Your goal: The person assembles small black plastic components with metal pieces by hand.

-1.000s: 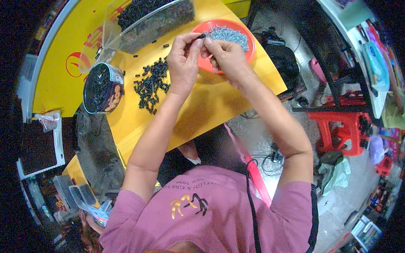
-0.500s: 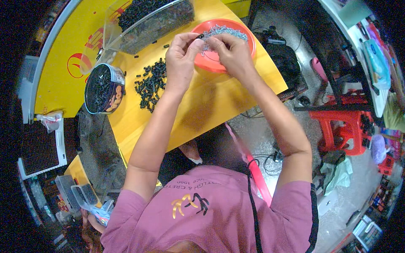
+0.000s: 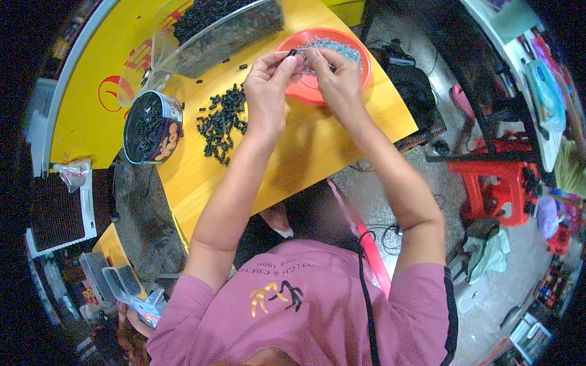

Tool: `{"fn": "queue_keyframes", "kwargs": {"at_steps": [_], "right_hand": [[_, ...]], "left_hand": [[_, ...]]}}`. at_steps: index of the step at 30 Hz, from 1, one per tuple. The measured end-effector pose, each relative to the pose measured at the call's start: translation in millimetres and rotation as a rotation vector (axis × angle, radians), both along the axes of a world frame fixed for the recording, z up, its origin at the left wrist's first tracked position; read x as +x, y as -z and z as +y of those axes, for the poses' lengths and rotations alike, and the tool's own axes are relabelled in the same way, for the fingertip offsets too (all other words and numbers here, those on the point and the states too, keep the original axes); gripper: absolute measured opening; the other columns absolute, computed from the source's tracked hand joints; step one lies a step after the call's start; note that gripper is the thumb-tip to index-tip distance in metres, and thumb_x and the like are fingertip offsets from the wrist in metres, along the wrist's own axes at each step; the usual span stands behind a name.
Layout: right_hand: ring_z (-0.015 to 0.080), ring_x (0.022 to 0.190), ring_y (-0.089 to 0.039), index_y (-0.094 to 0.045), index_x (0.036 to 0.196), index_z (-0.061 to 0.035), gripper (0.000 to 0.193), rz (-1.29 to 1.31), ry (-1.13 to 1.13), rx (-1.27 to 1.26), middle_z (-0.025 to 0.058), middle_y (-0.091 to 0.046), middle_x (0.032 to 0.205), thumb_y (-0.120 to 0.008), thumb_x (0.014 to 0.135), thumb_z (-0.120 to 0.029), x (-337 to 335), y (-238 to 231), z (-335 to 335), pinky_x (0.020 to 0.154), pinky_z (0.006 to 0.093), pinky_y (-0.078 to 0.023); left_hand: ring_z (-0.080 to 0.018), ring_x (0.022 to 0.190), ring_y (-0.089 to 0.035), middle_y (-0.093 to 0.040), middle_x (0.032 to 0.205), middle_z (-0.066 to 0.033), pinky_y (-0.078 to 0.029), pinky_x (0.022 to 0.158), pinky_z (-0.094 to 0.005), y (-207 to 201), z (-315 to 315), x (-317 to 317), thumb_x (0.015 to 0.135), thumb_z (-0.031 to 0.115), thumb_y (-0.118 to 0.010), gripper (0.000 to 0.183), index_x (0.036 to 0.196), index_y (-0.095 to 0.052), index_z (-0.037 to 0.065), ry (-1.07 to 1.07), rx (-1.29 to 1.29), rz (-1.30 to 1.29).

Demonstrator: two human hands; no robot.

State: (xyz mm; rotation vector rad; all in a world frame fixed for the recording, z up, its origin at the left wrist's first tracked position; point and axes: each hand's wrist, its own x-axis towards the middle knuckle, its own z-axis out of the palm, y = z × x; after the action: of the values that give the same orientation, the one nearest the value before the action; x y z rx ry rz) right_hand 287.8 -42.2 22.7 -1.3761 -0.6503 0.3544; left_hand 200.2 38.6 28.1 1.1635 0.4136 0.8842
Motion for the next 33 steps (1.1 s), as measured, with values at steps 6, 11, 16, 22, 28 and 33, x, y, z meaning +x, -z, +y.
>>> {"fn": "queue_keyframes", "kwargs": {"at_steps": [6,11,16,22,28,33], "right_hand": [[0.0165,0.078,-0.063,-0.07,0.098,-0.0015,0.015,-0.345,0.166,-0.019,0.0103,-0.067,0.087,-0.063,0.089,-0.011,0.2,9.4,3.7,0.069,0.0298,-0.051],[0.0209,0.081,-0.064,-0.069,0.095,-0.0016,0.013,-0.578,0.186,-0.034,0.0111,-0.067,0.086,-0.065,0.085,-0.007,0.7,4.6,0.3,0.073,0.0313,-0.05],[0.0162,0.074,-0.062,-0.069,0.092,-0.0006,0.011,-0.364,0.08,-0.031,0.0086,-0.068,0.085,-0.065,0.086,-0.009,-0.5,5.4,-0.1,0.066,0.0291,-0.05],[0.0037,0.055,-0.048,-0.069,0.097,-0.0016,0.021,0.095,-0.094,-0.121,-0.001,-0.063,0.074,-0.067,0.088,-0.021,1.9,-6.0,-6.9,0.051,0.0184,-0.041],[0.0071,0.06,-0.056,-0.068,0.091,0.0003,0.018,-0.019,-0.095,-0.116,0.0024,-0.066,0.075,-0.069,0.086,-0.017,0.6,-10.5,-7.9,0.053,0.0239,-0.047],[0.0061,0.062,-0.056,-0.064,0.094,0.0015,0.01,-0.957,0.0,-0.036,0.0012,-0.064,0.077,-0.062,0.09,-0.008,12.1,-12.1,-12.2,0.055,0.0201,-0.046]], "left_hand": [[-0.0182,0.083,-0.066,-0.067,0.096,-0.0126,-0.055,0.077,-0.0314,-0.8,-1.6,0.1,0.087,0.005,-0.064,0.019,0.103,-0.057,-0.001,0.108,-0.272,-0.089],[-0.0171,0.081,-0.065,-0.066,0.094,-0.0113,-0.055,0.076,-0.0309,-0.5,-1.0,-1.5,0.087,0.004,-0.064,0.017,0.102,-0.058,-0.001,0.093,-0.267,-0.042],[-0.0151,0.077,-0.063,-0.064,0.091,-0.0093,-0.054,0.074,-0.028,4.4,1.6,0.0,0.087,0.004,-0.064,0.017,0.101,-0.058,-0.001,0.066,-0.231,-0.036],[-0.0123,0.076,-0.062,-0.065,0.089,-0.0084,-0.052,0.072,-0.0246,0.8,1.5,-2.8,0.087,0.002,-0.063,0.016,0.102,-0.058,-0.001,-0.01,0.003,0.011],[-0.0112,0.075,-0.061,-0.064,0.086,-0.0069,-0.051,0.072,-0.0238,2.3,2.5,-5.0,0.087,0.002,-0.063,0.015,0.101,-0.059,-0.002,-0.02,0.107,0.032],[-0.0116,0.075,-0.061,-0.064,0.086,-0.0068,-0.051,0.071,-0.0241,-3.6,10.4,-10.3,0.088,0.003,-0.062,0.015,0.102,-0.059,-0.002,0.095,0.145,0.156]]}}
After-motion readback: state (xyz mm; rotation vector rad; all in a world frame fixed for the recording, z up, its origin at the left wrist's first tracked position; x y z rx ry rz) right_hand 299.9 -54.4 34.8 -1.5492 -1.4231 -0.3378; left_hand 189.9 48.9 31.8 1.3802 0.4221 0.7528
